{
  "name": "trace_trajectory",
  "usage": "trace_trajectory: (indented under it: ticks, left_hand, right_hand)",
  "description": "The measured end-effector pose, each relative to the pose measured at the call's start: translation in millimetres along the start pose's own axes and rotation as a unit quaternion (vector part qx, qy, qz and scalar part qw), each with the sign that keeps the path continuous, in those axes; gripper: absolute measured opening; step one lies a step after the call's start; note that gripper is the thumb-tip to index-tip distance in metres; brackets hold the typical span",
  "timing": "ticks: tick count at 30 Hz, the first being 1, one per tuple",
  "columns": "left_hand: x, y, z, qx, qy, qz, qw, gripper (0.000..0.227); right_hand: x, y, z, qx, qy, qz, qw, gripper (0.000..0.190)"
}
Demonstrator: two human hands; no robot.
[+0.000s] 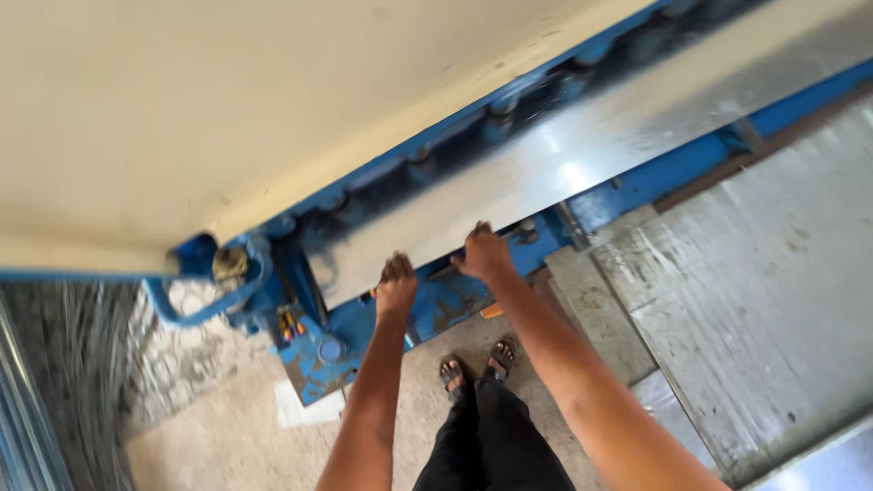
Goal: The person repeatedly feeds a rectangular metal sheet into a blue industrial bending machine, guiding it through the rollers to create a curved profile. After each pass, the person removes the sheet, flips it over, and reinserts it into the machine to continue the bending process. The task involves handling the metal sheet by hand and operating the machine's manual controls.
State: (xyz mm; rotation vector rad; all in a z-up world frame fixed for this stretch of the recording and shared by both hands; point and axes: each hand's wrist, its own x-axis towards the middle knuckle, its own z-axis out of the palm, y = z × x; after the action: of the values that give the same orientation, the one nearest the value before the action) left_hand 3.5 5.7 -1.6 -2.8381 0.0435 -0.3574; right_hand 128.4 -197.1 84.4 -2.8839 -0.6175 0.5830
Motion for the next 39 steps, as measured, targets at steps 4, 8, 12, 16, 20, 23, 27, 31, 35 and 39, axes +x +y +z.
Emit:
trace_trajectory:
  ticks: [4,8,12,16,20,23,27,31,35,39]
  left_hand:
    - [1.1,2.2,-40.8,-0.003,-0.008,0.071,0.997,0.036]
    - [-13.9,26.0,-79.0,0.001,-0.079,0.183,0.98,0.051]
    - [-35.4,89.0,-115.9,-0.013,-0.059,0.239,0.969,0.051]
    - [-59.1,144.4,-163.1,-0.196,-0.154,0.269,0.93,0.035]
    - [-49.0,152.0,-194.7,-0.455,-0.203,0.147,0.855,0.062]
    - [-30.2,118.7,-204.9,-0.444,-0.191,0.103,0.869,0.061]
    - [23.7,103.4,-192.4,-0.329,-0.071,0.162,0.928,0.072]
    - [70.6,154.1,-162.6,-0.475,-0.348,0.066,0.805,0.064]
    - [95.1,254.7,-120.3,-0.616,-0.276,0.156,0.721,0.041]
    - [115.1,332.1,-118.5,-0.506,-0.334,0.165,0.778,0.043]
  right_hand:
    - [-43.6,35.2,37.1,0.137,0.081,-0.017,0.987,0.081]
    - [-126.9,47.2,78.2,0.44,0.182,0.217,0.852,0.064]
    - [-185.8,35.1,102.0,0.738,0.037,0.356,0.572,0.072]
    - [-207.1,31.7,114.2,0.763,0.195,0.441,0.431,0.053]
    - [-237.9,56.5,125.9,0.699,0.324,0.532,0.351,0.041]
    - [-272.8,77.0,130.6,0.659,0.392,0.542,0.344,0.039]
    - [-298.0,137.3,106.1,0.663,0.489,0.495,0.274,0.034]
    - [-326.4,199.5,67.0,0.612,0.41,0.605,0.301,0.035]
    - [-397.6,248.7,34.7,0.549,0.403,0.57,0.46,0.039]
    - [-468.3,230.9,16.7,0.536,0.469,0.508,0.486,0.041]
